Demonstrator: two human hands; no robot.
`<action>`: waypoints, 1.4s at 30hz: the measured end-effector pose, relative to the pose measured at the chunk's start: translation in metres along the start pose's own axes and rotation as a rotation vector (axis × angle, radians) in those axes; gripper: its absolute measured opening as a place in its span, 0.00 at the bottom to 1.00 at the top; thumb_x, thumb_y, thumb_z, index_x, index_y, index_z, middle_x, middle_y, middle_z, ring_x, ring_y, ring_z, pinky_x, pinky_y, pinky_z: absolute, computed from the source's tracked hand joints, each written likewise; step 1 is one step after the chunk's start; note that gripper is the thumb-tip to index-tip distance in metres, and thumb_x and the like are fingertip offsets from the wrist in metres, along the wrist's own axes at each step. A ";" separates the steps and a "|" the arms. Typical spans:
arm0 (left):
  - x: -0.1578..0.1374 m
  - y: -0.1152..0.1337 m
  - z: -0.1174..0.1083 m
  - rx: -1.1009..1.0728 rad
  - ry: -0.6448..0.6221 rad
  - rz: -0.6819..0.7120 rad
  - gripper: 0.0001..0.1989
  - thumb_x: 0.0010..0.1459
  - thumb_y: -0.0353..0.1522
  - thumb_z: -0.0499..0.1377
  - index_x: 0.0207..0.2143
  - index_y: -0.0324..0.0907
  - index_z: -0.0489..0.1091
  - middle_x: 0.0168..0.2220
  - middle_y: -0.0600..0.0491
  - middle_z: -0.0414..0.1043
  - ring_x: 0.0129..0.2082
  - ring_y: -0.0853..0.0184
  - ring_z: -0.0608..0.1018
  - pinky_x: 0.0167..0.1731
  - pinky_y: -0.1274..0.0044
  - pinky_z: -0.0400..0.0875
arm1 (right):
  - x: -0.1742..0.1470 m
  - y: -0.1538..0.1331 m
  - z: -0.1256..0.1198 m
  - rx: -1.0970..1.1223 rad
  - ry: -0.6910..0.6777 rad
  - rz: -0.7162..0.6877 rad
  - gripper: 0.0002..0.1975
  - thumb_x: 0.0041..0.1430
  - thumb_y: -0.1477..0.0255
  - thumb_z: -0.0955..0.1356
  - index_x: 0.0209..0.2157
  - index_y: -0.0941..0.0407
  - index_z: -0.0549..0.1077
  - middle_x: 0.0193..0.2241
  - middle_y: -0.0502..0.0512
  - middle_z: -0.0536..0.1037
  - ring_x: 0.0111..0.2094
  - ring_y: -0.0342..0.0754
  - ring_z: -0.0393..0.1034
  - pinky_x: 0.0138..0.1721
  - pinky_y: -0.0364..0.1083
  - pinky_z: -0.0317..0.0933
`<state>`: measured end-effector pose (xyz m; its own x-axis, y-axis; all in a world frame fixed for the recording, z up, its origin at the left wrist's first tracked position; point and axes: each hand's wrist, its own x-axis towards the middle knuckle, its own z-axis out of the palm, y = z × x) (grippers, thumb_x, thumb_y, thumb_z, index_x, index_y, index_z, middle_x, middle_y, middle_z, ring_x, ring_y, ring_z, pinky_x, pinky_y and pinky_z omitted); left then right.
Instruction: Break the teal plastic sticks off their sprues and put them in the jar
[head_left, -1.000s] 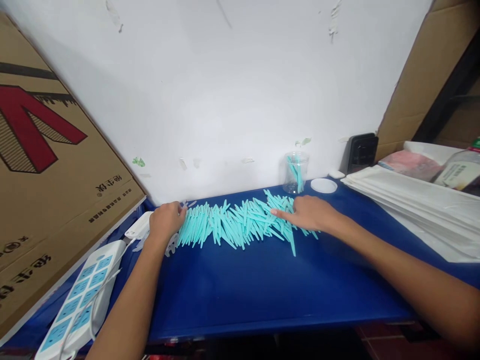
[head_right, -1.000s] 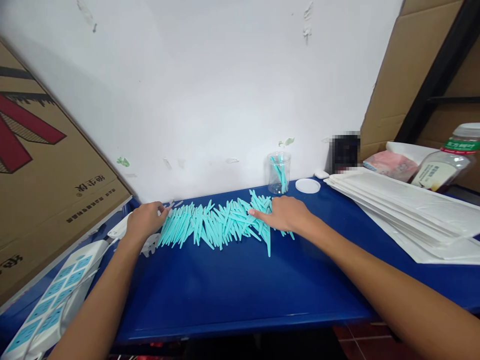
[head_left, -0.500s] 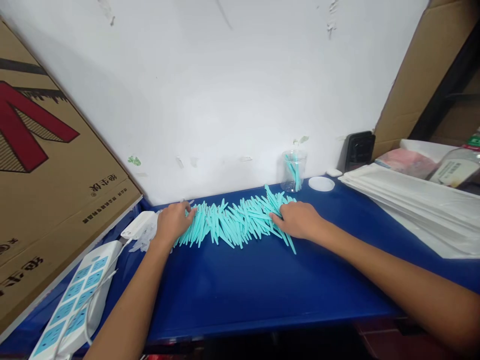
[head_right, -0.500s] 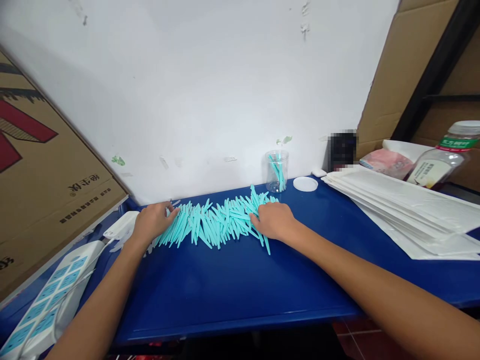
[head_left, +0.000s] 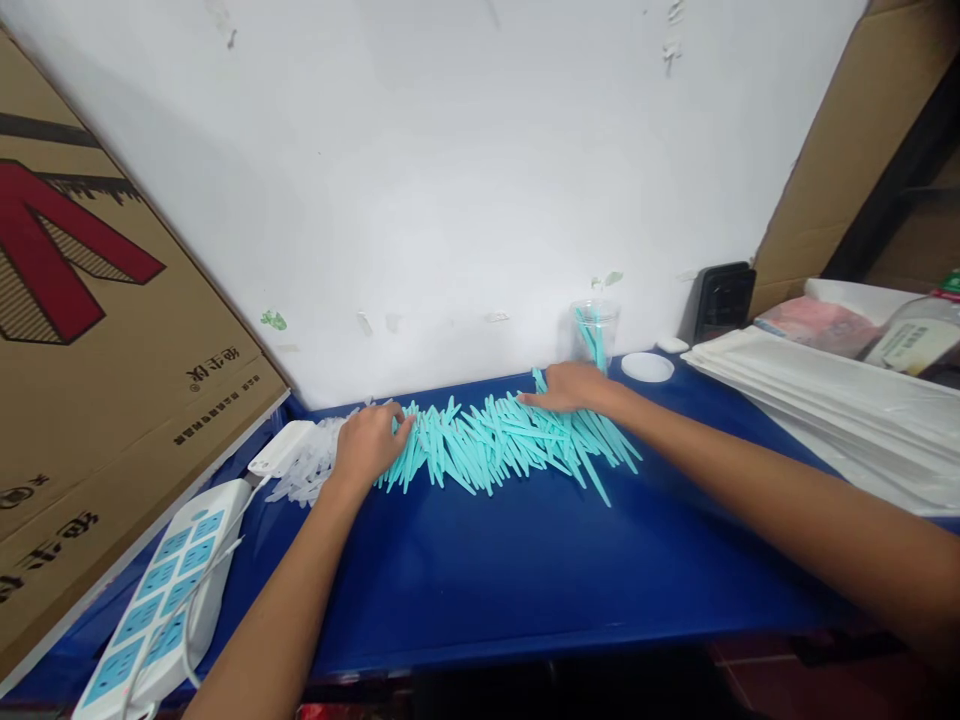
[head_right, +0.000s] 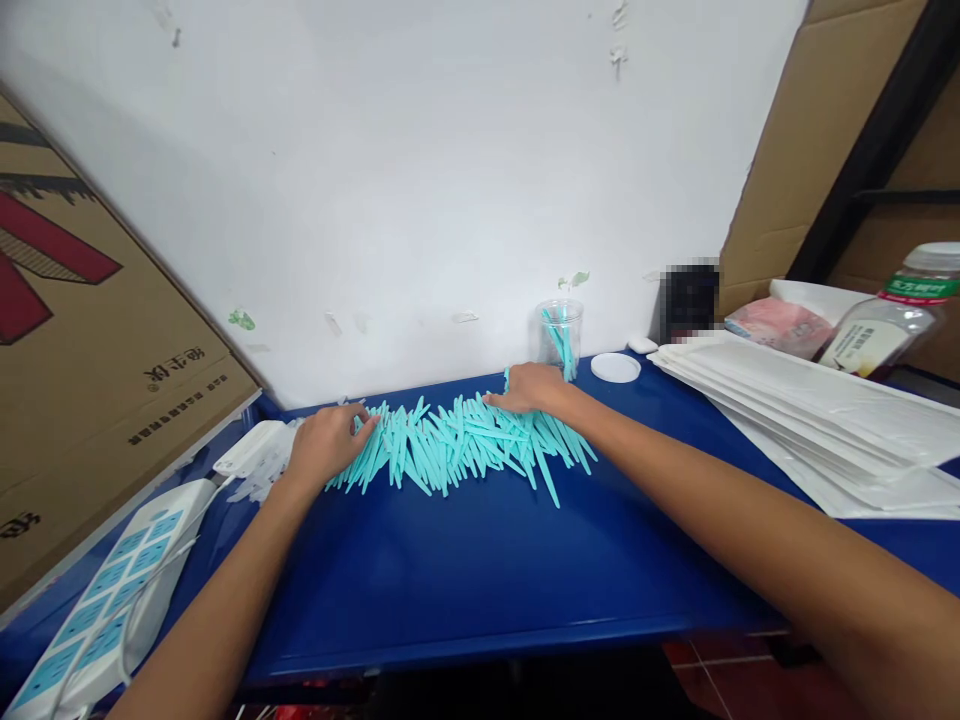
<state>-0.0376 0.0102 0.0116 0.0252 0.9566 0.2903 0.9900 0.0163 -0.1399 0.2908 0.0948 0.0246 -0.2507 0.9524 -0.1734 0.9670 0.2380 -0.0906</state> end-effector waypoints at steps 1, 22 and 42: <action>0.000 0.000 0.000 -0.002 -0.004 -0.001 0.22 0.69 0.47 0.50 0.41 0.44 0.78 0.38 0.43 0.82 0.41 0.50 0.82 0.39 0.68 0.71 | 0.005 -0.005 -0.001 -0.009 -0.030 -0.002 0.38 0.61 0.39 0.64 0.38 0.63 0.80 0.37 0.71 0.82 0.40 0.64 0.78 0.38 0.54 0.68; -0.001 -0.002 -0.001 -0.078 0.010 0.001 0.22 0.69 0.47 0.51 0.41 0.44 0.79 0.37 0.44 0.82 0.39 0.53 0.82 0.37 0.70 0.69 | 0.008 -0.015 0.018 0.043 0.018 0.026 0.20 0.70 0.64 0.70 0.57 0.59 0.72 0.55 0.62 0.75 0.50 0.54 0.75 0.50 0.57 0.72; -0.029 0.082 -0.018 -1.096 0.175 0.225 0.21 0.71 0.47 0.53 0.53 0.43 0.74 0.45 0.46 0.80 0.46 0.60 0.80 0.41 0.74 0.73 | -0.065 -0.023 0.000 0.474 0.680 -0.364 0.14 0.76 0.59 0.50 0.40 0.52 0.55 0.28 0.54 0.70 0.27 0.53 0.65 0.31 0.48 0.54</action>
<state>0.0457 -0.0215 0.0090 0.1521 0.8504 0.5037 0.5463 -0.4970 0.6742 0.2850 0.0275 0.0381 -0.3114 0.7763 0.5481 0.6751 0.5867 -0.4474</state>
